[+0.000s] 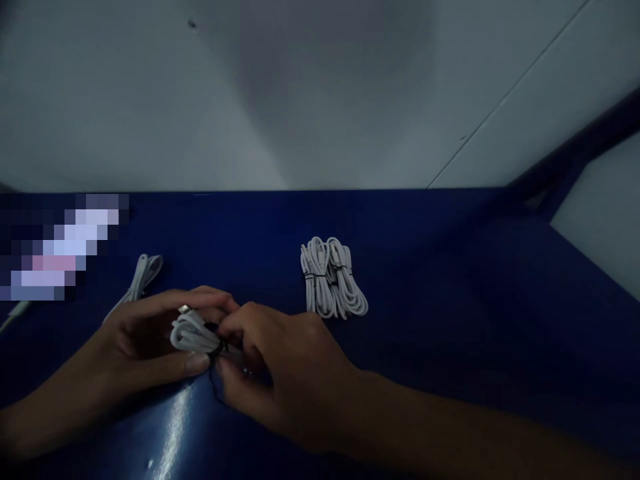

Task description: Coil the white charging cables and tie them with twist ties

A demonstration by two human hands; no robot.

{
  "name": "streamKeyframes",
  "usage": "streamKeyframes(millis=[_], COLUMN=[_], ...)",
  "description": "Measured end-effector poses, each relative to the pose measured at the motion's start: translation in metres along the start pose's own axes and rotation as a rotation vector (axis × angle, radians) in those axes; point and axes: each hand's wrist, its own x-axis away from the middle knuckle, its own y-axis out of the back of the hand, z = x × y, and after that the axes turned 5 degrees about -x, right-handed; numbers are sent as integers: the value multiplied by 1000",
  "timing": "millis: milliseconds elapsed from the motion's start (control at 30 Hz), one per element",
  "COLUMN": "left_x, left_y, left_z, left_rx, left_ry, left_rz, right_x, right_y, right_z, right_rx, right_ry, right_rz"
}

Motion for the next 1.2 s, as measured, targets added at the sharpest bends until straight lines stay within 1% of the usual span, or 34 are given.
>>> streamKeyframes(millis=[133,233,300,433,500,600,733,833,933,1067,1133,1200], left_x=[0,-1,-1,-1,-1,-2,-4,-4,-2,0,1,3], left_y=[-3,-6,-5,-2,-1,-2,-3,-3,-3,-4,-5,-5], left_z=[-8,-13,-13,-8,-7,-9,-12,-12,-11,-15,-19,-22], left_rx=[-86,-104,-92,-84,-89,-95,-84,-111,-140,-206,-221,-164], left_ry=[-9,33,25,-8,7,22,41,53,20,-40,-50,-32], left_rz=[-74,-136,-124,-64,-59,-44,-24,-42,-48,-116,-157,-155], right_x=[-1,-4,-5,-4,-4,-4,-5,-5,-3,-3,-4,-6], right_y=[4,6,6,4,2,2,3,4,3,4,5,8], right_z=[2,6,7,4,3,3,4,3,1,2,5,11], right_rx=[-100,-159,-137,-101,-87,-50,-72,-82,-87,-146,-197,-288], right_ry=[-78,-127,-129,-100,-102,-142,-208,-219,-215,-219,-272,-364], right_rz=[40,35,34,54,59,67,85,92,107,97,88,115])
